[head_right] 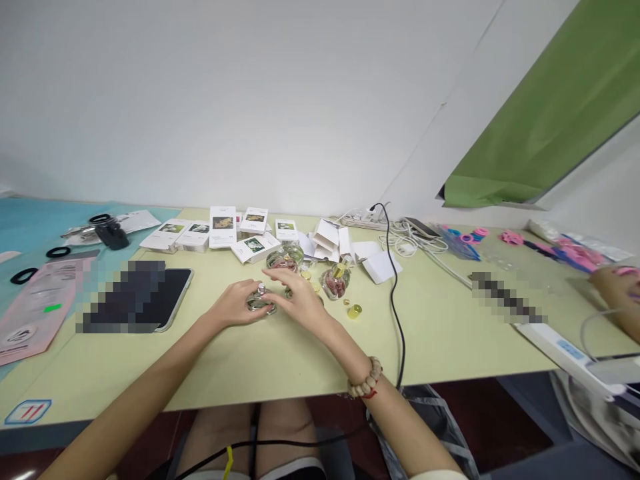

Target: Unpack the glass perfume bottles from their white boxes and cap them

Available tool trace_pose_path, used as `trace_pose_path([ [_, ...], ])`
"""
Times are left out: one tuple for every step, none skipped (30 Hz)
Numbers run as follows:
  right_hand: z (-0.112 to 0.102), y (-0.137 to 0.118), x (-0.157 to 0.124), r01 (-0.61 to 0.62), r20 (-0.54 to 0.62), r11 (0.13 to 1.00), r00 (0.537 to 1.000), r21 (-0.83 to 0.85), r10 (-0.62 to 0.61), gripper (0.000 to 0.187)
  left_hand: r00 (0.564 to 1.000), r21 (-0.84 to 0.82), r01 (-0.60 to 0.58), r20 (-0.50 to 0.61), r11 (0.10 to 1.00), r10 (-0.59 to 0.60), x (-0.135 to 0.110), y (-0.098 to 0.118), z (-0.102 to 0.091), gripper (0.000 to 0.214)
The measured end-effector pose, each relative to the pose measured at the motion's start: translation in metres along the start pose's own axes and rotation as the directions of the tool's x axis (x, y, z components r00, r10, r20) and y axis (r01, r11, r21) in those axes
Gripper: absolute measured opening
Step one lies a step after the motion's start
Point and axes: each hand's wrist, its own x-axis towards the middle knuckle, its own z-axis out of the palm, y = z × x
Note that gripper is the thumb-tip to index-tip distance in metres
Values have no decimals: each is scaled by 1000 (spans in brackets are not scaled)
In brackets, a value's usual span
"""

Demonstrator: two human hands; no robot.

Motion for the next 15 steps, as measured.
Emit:
trace_pose_path([
  [-8,-2,-5,-32,-57,1000,998,-1,31,41,1000,21,8,2,1000,-8,0,0,0,29],
  [-17,-4,-11,-68,-132,998,989,-15,65,39,1000,38,17,4,999,-17,0,0,0,30],
  [-28,-3,-17,-103,-216,994,972,-41,92,34,1000,48,24,6,999,-24,0,0,0,31],
  [-38,0,-25,-140,-297,987,948,-80,110,28,1000,50,30,8,998,-30,0,0,0,32],
  [-49,5,-34,-180,-368,975,922,-130,121,25,999,45,35,11,998,-36,0,1,0,32],
  [-59,12,-43,-220,-410,958,903,-183,129,24,999,35,41,16,999,-42,0,1,1,32],
  [-67,19,-53,-269,-428,934,891,-234,149,24,999,20,48,21,999,-48,0,2,1,32],
  [-75,28,-63,-309,-418,907,892,-285,173,24,998,4,56,22,998,-56,-1,2,2,31],
  [-80,36,-73,-346,-386,879,898,-329,209,25,998,-13,65,20,998,-65,-1,2,3,31],
  [-84,45,-81,-375,-349,854,903,-361,250,27,997,-30,76,14,997,-76,-1,2,4,31],
  [-86,52,-89,-399,-309,832,906,-387,290,30,996,-45,88,4,995,-88,-2,1,5,32],
  [-87,59,-96,-417,-271,813,905,-406,329,32,995,-57,98,-7,994,-99,-2,1,7,33],
  [-86,65,-101,-431,-241,801,901,-415,359,32,994,-64,110,-16,992,-111,-3,0,8,34],
  [-85,70,-105,-440,-218,797,898,-414,382,32,992,-66,122,-25,990,-124,-3,-1,10,35],
  [-83,74,-107,-447,-204,800,894,-401,398,31,990,-64,134,-29,989,-136,-4,-2,11,36],
])
